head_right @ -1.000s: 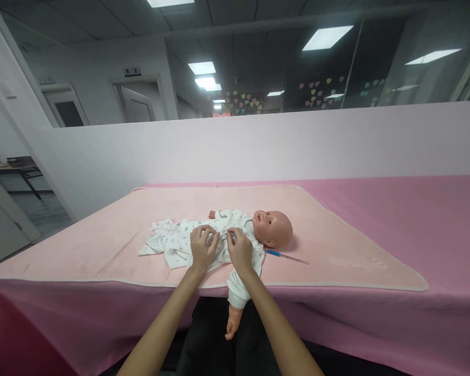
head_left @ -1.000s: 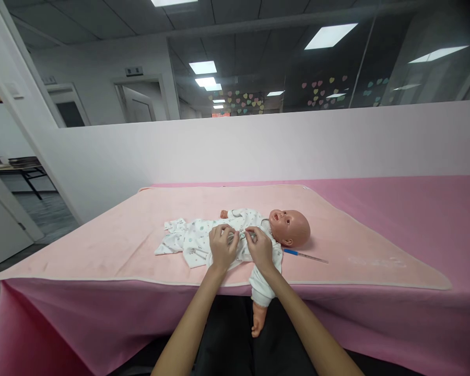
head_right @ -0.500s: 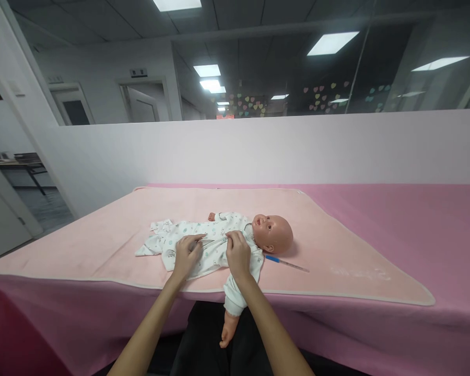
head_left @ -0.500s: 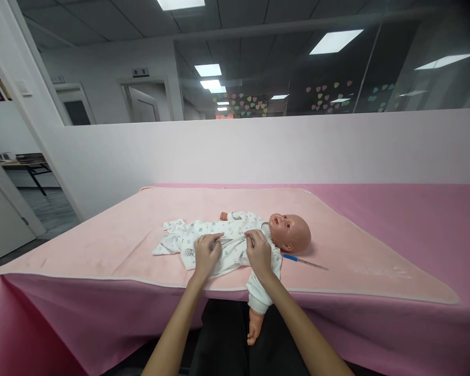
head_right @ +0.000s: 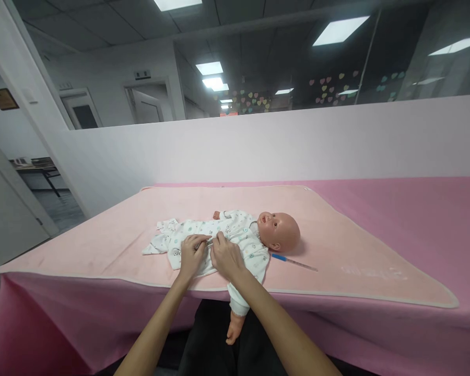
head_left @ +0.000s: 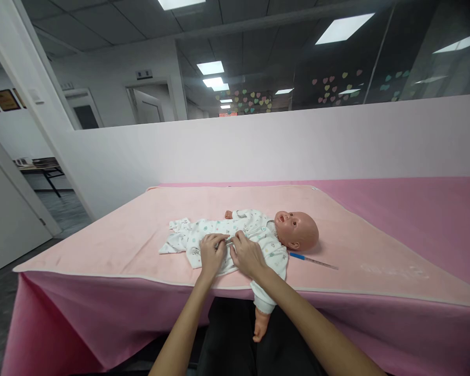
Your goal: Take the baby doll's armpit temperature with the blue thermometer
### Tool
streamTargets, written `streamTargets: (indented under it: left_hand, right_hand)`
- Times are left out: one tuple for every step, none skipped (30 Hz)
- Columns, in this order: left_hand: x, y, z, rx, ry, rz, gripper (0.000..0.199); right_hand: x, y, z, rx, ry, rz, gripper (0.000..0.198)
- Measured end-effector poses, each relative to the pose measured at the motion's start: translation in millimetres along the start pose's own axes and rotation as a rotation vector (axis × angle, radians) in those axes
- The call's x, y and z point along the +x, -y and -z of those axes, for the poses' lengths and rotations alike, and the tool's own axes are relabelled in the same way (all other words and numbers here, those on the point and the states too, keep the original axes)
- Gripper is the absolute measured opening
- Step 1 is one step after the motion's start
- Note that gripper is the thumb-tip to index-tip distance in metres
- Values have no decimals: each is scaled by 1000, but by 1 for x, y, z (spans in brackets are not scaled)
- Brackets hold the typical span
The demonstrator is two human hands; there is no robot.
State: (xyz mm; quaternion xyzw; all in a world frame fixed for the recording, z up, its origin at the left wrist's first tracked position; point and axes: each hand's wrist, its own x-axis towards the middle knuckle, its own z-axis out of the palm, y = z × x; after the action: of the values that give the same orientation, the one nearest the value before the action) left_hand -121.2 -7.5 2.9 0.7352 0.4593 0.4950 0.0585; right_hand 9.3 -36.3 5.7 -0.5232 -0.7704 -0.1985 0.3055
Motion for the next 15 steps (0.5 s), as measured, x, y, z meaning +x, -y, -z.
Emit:
streamTargets:
  left_hand:
    - [0,0,0,2,2,-4,28]
    - [0,0,0,2,4,-7,28]
    - [0,-1,0,-1,5,-10,28]
    - [0,-1,0,-5,4,-12,28]
    - [-1,-2,1,-11,3,-14,27]
    - [-1,-2,1,-18,1,-16,27]
    - [-1,-3,2,-25,2,-19,28]
    - [-1,-3,3,-29,4,-24,28]
    - [0,-4,3,-29,7,-29,28]
    - [-1,-5,4,-26,11,-38,28]
    - [-1,-5,5,-23,16,-52,28]
    - [-1,-6,5,-20,22,-69,27]
    - [-1,-7,6,-19,29,-85,25]
    - [-1,-8,6,-24,32,-99,24]
    - [-1,-9,7,-31,30,-108,23]
  right_hand:
    - [-1,0,0,-14,0,11,21]
    - [-2,0,0,-20,-4,24,22]
    - [-2,0,1,-18,-12,36,23]
    - [-3,0,1,-6,-24,40,24]
    - [-3,0,1,14,-40,29,25]
    - [-3,0,1,39,-55,4,25]
    - [-3,-1,0,64,-67,-26,26]
    - [-3,-1,0,86,-76,-54,26]
    - [-3,-2,0,105,-83,-76,25]
    - [-3,-2,-1,121,-90,-91,25]
    - [-3,-3,-1,138,-98,-98,24]
    - [-3,-3,-1,154,-106,-98,23]
    - [-4,-3,-1,172,-114,-98,23]
    - [-4,-3,-1,189,-121,-98,22]
    - [-4,-3,-1,205,-126,-98,22]
